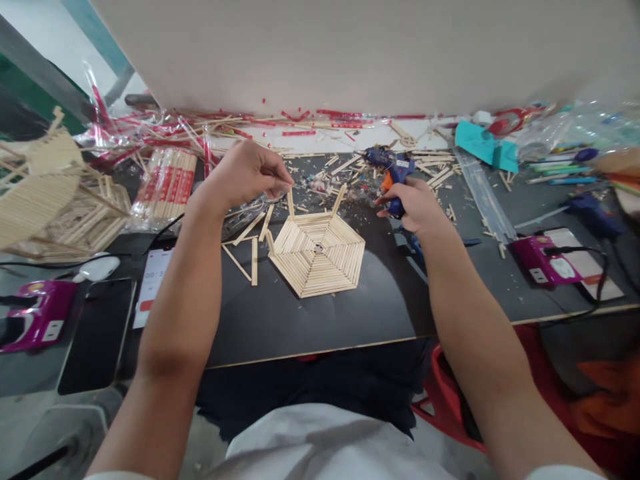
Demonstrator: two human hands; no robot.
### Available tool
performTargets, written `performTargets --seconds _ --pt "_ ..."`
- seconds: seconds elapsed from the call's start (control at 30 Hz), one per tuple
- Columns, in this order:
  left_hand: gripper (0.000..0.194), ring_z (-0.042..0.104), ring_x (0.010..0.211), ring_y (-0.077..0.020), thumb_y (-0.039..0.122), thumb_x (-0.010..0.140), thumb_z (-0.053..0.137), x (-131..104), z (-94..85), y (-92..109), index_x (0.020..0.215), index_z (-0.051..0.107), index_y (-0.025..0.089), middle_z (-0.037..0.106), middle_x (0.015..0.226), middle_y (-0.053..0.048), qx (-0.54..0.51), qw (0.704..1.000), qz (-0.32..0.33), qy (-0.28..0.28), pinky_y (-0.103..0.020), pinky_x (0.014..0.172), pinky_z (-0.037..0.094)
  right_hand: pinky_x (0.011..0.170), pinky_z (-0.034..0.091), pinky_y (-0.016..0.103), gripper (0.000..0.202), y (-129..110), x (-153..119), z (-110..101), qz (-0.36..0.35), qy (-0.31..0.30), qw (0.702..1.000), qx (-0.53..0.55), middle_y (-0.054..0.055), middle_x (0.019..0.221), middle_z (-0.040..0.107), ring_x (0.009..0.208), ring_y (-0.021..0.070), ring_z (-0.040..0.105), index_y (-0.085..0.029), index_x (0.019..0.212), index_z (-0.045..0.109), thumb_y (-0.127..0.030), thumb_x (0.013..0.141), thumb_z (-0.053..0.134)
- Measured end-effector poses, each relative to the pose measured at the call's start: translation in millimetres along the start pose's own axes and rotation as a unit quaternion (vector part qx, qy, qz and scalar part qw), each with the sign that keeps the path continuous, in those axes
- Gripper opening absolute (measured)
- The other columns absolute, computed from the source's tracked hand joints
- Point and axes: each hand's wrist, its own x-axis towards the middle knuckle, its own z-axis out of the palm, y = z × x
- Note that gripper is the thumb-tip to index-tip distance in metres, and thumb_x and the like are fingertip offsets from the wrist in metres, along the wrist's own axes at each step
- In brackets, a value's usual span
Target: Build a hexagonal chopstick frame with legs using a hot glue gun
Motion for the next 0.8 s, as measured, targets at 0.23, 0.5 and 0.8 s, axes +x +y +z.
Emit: performTargets --seconds 0.23,0.5,0.8 --pt "0.018 0.070 0.069 -0.0186 0.030 0.078 0.079 3.8 2.1 -6.0 0.085 0.079 0.014 0.071 0.068 -0.004 -0.003 1.000 0.004 0.011 -0.030 0.072 0.057 0.050 0.054 0.026 0.020 3.7 5.4 -2.0 -0.058 0.028 0.997 0.046 -0.005 0.069 0.059 0.053 0.0103 0.055 -0.024 0.074 0.055 -0.022 0.063 0.071" --pt "0.014 0.067 0.069 -0.0155 0.024 0.080 0.077 -0.8 -0.1 4.6 0.088 0.079 0.012 0.071 0.068 -0.003 -0.009 1.000 -0.011 -0.001 -0.029 0.072 0.056 0.042 0.040 0.031 0.051 -0.2 -28.8 -14.3 -0.217 0.159 0.963 -0.010 -0.007 0.058 0.046 0.045 0.0124 0.043 -0.028 0.080 0.049 -0.067 0.070 0.082" --pt "0.016 0.067 0.069 -0.0152 0.029 0.079 0.079 -1.9 0.2 9.1 0.085 0.077 0.015 0.072 0.070 -0.002 -0.008 1.000 -0.012 0.001 -0.029 0.073 0.056 0.051 0.048 0.041 0.038 -17.8 11.8 1.1 -0.166 -0.027 0.949 -0.265 -0.002 0.051 0.048 0.046 0.0193 0.052 -0.028 0.073 0.048 -0.049 0.076 0.079"
